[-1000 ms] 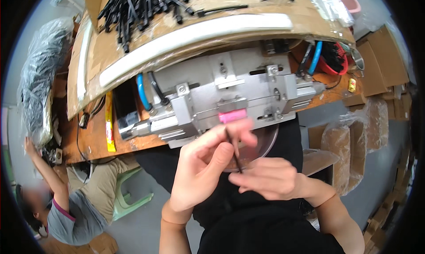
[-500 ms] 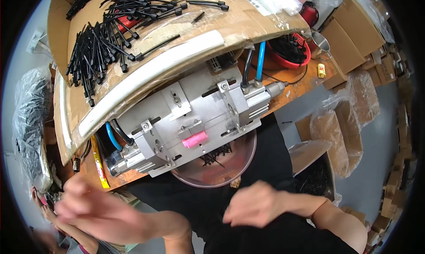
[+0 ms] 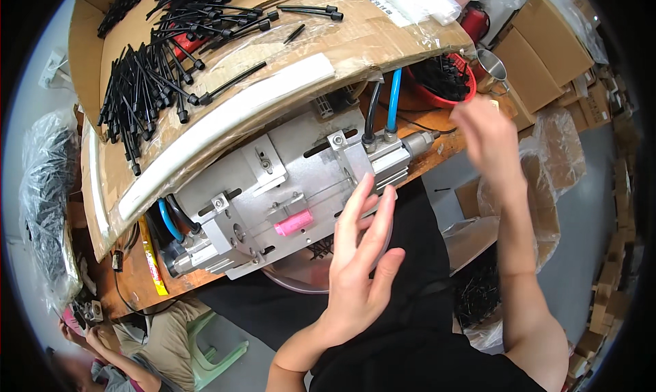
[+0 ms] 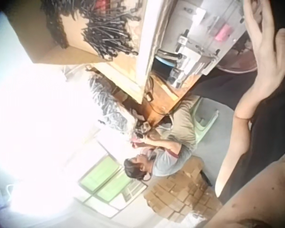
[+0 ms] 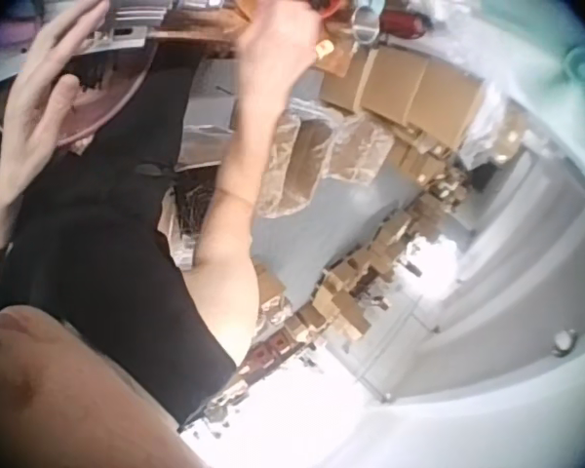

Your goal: The person inserts black cable ties into a metal jig on a workbench and uses a pink tool to crimp them. They then remove the finished cable ties and place them into a clear plastic bowl on their lap. The process is repeated continuously throughout the video.

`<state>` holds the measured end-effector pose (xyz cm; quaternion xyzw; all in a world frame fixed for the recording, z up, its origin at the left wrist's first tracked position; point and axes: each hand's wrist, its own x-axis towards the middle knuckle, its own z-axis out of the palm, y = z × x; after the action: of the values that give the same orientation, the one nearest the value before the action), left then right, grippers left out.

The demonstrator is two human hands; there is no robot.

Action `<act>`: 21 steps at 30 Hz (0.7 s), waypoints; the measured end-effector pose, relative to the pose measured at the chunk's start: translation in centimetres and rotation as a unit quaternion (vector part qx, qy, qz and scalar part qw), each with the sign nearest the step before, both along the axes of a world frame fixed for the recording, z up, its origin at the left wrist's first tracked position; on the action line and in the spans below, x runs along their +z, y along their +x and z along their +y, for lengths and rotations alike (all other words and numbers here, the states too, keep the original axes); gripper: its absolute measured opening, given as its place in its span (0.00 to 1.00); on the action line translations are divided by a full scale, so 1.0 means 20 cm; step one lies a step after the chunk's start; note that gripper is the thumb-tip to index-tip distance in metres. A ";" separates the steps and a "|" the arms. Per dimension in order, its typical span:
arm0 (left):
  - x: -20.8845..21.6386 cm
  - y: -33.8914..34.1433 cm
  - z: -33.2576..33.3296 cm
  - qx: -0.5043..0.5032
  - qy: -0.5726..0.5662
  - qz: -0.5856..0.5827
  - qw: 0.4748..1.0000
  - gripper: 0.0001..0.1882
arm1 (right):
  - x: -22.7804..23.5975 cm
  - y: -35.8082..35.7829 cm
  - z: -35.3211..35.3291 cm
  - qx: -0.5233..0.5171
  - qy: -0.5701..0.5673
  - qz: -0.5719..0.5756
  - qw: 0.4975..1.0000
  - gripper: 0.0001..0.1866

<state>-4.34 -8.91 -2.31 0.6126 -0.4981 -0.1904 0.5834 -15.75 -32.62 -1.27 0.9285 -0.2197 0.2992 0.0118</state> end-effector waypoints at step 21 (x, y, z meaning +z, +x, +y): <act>-0.05 0.03 0.20 0.083 0.060 0.093 0.990 0.24 | -0.22 0.21 -0.29 -0.092 0.226 -0.140 0.960 0.08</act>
<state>-3.70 -4.93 -3.27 0.6651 -0.3771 -0.2271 0.6031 -11.58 -38.50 -5.76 0.8316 -0.3656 0.3661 -0.2018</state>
